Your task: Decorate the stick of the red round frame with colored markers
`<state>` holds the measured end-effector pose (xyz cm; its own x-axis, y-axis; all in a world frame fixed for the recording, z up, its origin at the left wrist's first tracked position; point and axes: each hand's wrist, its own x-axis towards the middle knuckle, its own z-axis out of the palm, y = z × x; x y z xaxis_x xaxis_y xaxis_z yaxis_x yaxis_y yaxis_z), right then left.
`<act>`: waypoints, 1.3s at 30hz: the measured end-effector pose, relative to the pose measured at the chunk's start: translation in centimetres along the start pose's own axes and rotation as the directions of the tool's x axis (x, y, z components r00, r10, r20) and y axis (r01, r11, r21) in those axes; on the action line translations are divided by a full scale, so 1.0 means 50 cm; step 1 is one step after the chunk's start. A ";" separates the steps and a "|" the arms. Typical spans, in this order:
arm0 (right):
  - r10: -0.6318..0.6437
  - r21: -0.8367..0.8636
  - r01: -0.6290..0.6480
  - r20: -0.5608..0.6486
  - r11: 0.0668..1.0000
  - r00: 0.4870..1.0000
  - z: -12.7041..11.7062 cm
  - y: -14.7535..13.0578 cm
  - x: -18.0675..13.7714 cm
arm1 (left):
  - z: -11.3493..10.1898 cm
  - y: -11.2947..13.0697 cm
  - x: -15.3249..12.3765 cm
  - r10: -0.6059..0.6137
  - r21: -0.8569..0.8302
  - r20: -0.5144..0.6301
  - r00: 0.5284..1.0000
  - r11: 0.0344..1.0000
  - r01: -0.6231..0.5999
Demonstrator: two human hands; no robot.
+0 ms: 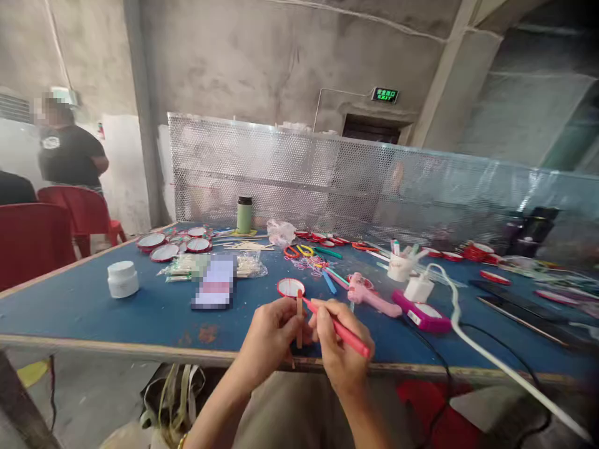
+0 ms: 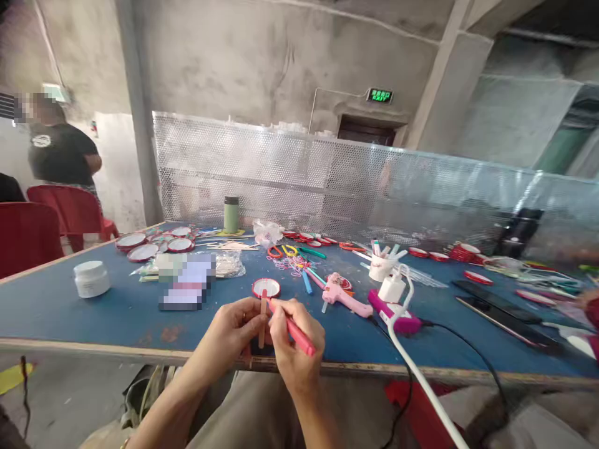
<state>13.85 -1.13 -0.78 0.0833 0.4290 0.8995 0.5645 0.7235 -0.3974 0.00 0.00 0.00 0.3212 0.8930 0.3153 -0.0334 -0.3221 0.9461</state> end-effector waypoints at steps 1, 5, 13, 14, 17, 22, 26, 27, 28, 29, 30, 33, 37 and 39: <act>-0.019 -0.008 0.019 0.002 1.000 1.000 0.000 -0.001 0.001 | 0.001 -0.001 0.001 0.004 0.000 0.001 1.000 1.000 -0.004; -0.057 -0.021 0.057 -0.002 0.998 0.998 0.000 -0.001 0.003 | 0.002 -0.002 0.002 0.002 -0.012 0.004 1.000 1.000 -0.002; -0.066 -0.006 0.066 -0.007 0.998 0.998 0.003 0.006 0.001 | 0.003 0.001 0.003 -0.002 -0.034 0.007 1.000 0.999 0.002; -0.067 -0.008 0.067 -0.005 0.998 0.998 0.002 0.006 0.001 | 0.003 0.000 0.003 -0.001 -0.036 0.010 1.000 0.999 0.001; -0.066 -0.007 0.066 0.003 0.998 0.998 0.002 0.005 0.002 | 0.005 -0.002 0.003 0.004 -0.031 0.005 1.000 1.000 -0.004; -0.067 -0.011 0.067 0.000 0.998 0.998 0.003 0.007 0.001 | 0.006 -0.001 0.004 -0.005 -0.025 0.004 1.000 1.000 0.005; -0.078 -0.029 0.078 -0.002 0.997 0.997 0.004 0.007 0.001 | 0.005 -0.002 0.005 -0.006 -0.022 0.003 1.000 1.000 0.006; -0.077 -0.031 0.077 -0.001 0.997 0.997 0.004 0.007 0.001 | 0.005 -0.002 0.004 -0.005 -0.022 0.003 1.000 1.000 0.005; -0.077 -0.030 0.077 -0.002 0.997 0.997 0.004 0.007 0.001 | 0.005 -0.003 0.004 -0.004 -0.021 0.003 1.000 1.000 0.004; -0.075 -0.028 0.075 -0.003 0.997 0.997 0.004 0.006 0.001 | 0.005 -0.003 0.003 -0.003 -0.018 0.002 1.000 1.000 0.003; -0.074 -0.026 0.074 -0.005 0.997 0.997 0.004 0.006 0.001 | 0.005 -0.004 0.003 -0.003 -0.015 0.001 1.000 1.000 0.003; -0.077 -0.034 0.076 -0.010 0.996 0.997 0.003 0.004 0.003 | 0.006 -0.004 0.002 -0.001 -0.014 0.005 1.000 1.000 0.001; -0.092 -0.055 0.092 -0.006 0.994 0.996 0.002 -0.001 0.006 | 0.006 -0.002 0.003 -0.006 -0.020 0.007 1.000 1.000 0.006; -0.090 -0.057 0.090 0.000 0.994 0.996 0.002 -0.002 0.007 | 0.006 -0.001 0.003 -0.009 -0.020 0.008 1.000 1.000 0.010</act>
<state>13.75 -1.01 -0.44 0.0322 0.3618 0.9317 0.6153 0.7274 -0.3038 0.34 0.07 -0.02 0.3287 0.8936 0.3058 -0.0493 -0.3071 0.9504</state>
